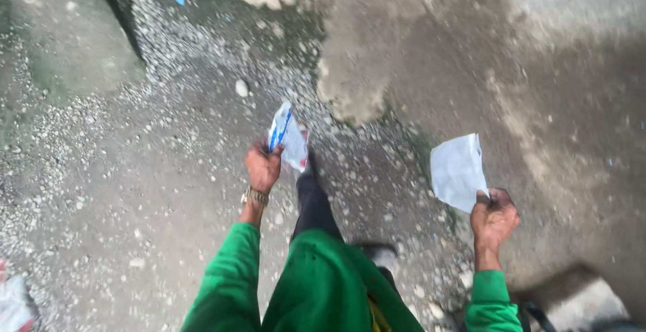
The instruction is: Preparing a backpack sprayer by mixing powdered chemicals and water.
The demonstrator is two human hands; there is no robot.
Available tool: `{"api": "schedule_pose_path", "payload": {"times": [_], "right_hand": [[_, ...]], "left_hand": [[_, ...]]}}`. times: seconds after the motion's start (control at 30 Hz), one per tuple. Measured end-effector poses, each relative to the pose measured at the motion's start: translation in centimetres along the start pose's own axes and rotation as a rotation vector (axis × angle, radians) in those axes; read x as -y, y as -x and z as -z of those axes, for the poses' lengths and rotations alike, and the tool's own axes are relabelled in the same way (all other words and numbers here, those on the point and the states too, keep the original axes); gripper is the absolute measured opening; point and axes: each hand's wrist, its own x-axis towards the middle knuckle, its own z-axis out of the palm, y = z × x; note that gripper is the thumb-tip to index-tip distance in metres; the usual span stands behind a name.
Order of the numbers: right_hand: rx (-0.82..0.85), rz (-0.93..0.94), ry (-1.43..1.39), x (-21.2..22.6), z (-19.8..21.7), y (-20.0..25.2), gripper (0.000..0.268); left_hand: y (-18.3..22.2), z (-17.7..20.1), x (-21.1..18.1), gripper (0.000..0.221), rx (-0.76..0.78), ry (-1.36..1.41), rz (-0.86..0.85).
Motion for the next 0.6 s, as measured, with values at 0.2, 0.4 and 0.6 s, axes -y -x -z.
{"api": "schedule_pose_path", "payload": {"times": [0.2, 0.4, 0.6], "right_hand": [[0.139, 0.131, 0.076, 15.8, -14.5, -7.3, 0.011], [0.162, 0.282, 0.028, 30.4, -26.3, -14.2, 0.011], [0.301, 0.233, -0.137, 44.3, -38.9, -23.0, 0.01]], "left_hand": [[-14.7, 7.5, 7.0, 0.038, -0.144, 0.041, 0.033], [-30.0, 13.8, 7.9, 0.036, -0.202, 0.045, 0.151], [-47.9, 15.6, 5.1, 0.029, -0.166, 0.082, 0.17]]}}
